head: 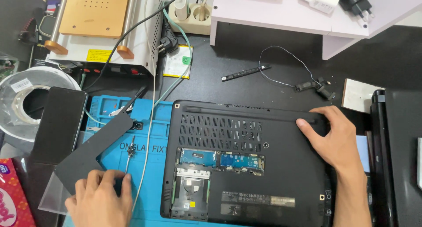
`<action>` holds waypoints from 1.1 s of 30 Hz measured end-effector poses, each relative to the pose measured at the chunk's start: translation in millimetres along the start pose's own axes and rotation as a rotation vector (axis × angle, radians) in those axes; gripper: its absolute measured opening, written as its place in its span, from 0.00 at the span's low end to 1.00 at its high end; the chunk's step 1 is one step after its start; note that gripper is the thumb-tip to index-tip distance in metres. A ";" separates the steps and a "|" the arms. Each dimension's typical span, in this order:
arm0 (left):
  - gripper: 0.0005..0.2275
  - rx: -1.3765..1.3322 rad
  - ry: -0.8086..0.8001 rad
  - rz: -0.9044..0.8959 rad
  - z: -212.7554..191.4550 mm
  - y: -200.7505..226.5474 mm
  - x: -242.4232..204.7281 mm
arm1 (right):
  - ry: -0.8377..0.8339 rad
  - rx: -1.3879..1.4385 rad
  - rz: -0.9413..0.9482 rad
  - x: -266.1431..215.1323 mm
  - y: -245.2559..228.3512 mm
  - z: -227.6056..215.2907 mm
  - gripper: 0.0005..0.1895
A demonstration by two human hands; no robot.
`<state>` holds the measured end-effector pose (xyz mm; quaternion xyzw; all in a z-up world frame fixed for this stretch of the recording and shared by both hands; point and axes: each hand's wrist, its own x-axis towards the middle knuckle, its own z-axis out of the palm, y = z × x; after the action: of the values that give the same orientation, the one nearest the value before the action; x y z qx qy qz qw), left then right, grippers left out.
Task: The person uses a screwdriver to remove screws from the bottom cover of a laptop. They then pry off the cover to expose the internal components, including the motherboard and cooling fan, and proceed to remove the fan assembly.
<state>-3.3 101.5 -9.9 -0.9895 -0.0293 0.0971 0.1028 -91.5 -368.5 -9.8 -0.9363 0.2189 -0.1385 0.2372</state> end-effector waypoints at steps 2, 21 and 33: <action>0.08 -0.019 0.037 0.039 5.6 -1.7 -3.5 | -0.017 -0.015 0.032 -0.8 -4.6 -2.0 0.23; 0.18 -0.153 0.415 1.020 -131.7 92.3 48.1 | -0.510 0.100 -0.323 31.8 -120.9 14.1 0.40; 0.04 0.227 0.140 1.263 -206.4 142.1 63.3 | -0.531 0.091 -0.290 33.0 -110.5 24.3 0.44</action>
<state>105.0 -73.3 146.8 -0.8031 0.5761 0.0764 0.1313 -16.1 -287.5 30.5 -0.9497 0.0069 0.0689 0.3053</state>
